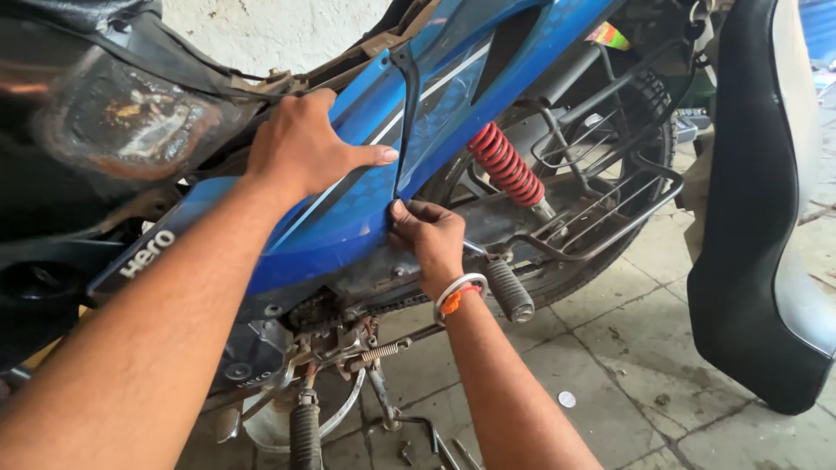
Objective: Disassembling and repairing the side panels and engine components of a motorcycle using hand tools.
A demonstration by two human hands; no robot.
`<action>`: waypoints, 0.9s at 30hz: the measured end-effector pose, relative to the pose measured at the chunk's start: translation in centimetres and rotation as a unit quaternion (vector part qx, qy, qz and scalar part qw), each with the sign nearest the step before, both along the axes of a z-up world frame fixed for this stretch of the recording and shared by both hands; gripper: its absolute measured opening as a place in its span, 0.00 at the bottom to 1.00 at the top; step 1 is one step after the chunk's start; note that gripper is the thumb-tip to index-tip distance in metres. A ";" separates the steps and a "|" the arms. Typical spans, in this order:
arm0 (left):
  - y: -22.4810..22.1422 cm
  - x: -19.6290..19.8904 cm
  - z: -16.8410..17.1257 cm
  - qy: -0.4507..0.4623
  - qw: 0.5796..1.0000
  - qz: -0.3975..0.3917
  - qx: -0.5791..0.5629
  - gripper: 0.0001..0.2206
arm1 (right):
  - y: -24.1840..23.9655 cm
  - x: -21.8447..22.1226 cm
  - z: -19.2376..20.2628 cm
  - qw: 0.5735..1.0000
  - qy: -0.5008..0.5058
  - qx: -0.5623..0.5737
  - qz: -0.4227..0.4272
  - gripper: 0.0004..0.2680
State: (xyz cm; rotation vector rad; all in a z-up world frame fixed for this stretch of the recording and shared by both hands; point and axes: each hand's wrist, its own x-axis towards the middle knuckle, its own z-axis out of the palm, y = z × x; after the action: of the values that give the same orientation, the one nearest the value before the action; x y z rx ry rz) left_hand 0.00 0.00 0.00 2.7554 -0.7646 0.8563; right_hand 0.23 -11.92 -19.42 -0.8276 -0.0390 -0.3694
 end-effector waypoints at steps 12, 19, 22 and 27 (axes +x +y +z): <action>3.5 -2.7 -3.7 0.033 0.986 0.115 -0.116 0.36 | -0.4 -0.5 -0.5 0.987 0.030 -0.137 0.077 0.11; 9.6 -5.2 -2.5 0.051 0.988 0.031 -0.143 0.33 | 0.8 -3.2 1.9 0.948 -0.049 -0.215 0.227 0.11; 12.7 -7.1 -1.6 0.093 0.985 0.049 -0.140 0.32 | 2.2 -4.9 3.1 0.919 -0.042 -0.288 0.266 0.12; 21.4 -11.4 -2.9 0.161 0.964 0.061 -0.201 0.29 | 3.8 -7.4 3.2 0.872 -0.020 -0.444 0.206 0.15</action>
State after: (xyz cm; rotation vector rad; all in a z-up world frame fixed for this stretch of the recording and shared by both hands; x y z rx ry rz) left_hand -11.45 21.36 -2.93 2.4968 -0.3204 0.4929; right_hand -7.18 -8.16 -16.22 -1.6860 -0.4471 0.0680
